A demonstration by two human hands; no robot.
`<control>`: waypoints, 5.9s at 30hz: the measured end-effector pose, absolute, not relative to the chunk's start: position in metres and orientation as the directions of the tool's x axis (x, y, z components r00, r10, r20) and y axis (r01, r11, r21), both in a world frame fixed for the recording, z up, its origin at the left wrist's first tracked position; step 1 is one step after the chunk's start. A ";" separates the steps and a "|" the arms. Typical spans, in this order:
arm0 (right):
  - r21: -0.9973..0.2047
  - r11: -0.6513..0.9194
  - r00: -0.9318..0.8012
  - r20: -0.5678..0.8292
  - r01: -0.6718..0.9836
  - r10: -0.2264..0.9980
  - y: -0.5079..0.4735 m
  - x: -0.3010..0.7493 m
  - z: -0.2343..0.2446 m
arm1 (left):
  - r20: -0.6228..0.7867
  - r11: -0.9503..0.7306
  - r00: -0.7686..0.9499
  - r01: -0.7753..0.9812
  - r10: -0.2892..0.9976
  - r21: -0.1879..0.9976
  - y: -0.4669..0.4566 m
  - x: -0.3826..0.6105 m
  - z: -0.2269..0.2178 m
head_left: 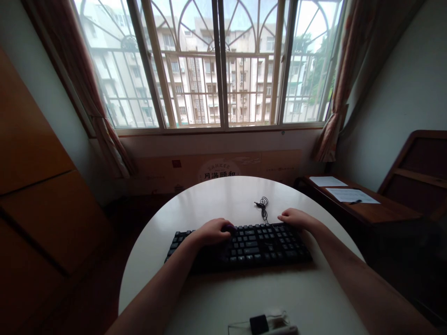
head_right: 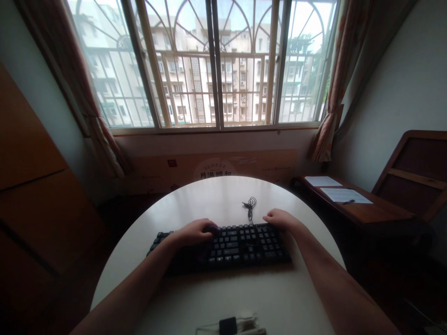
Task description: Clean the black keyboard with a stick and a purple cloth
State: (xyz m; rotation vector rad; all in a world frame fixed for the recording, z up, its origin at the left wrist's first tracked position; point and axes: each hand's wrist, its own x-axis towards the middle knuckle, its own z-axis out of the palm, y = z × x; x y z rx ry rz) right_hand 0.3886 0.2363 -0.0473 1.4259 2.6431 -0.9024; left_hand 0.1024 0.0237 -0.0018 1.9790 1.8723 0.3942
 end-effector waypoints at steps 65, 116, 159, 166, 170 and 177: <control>-0.986 -0.011 -0.877 0.142 -0.165 0.459 0.106 0.333 0.009 | 0.371 -0.296 -0.035 0.536 0.928 0.791 0.007 0.151 0.036; -0.536 0.772 -0.874 0.121 0.341 0.470 0.143 0.281 -0.037 | 0.033 0.101 -0.107 0.982 0.994 0.159 0.044 0.114 -0.026; -0.437 0.793 -0.823 0.181 0.424 0.539 0.132 0.282 -0.035 | 0.097 0.245 -0.251 0.967 0.963 0.069 0.039 0.127 -0.015; -0.460 0.814 -0.869 0.159 0.356 0.469 0.135 0.286 -0.033 | 0.098 0.255 -0.260 0.965 0.961 0.061 0.039 0.127 -0.016; -0.471 0.794 -0.855 0.141 0.385 0.498 0.134 0.285 -0.033 | 0.101 0.257 -0.262 0.965 0.960 0.061 0.039 0.126 -0.016; -0.471 0.778 -0.830 0.152 0.416 0.536 0.132 0.283 -0.034 | 0.104 0.252 -0.259 0.965 0.960 0.075 0.039 0.125 -0.017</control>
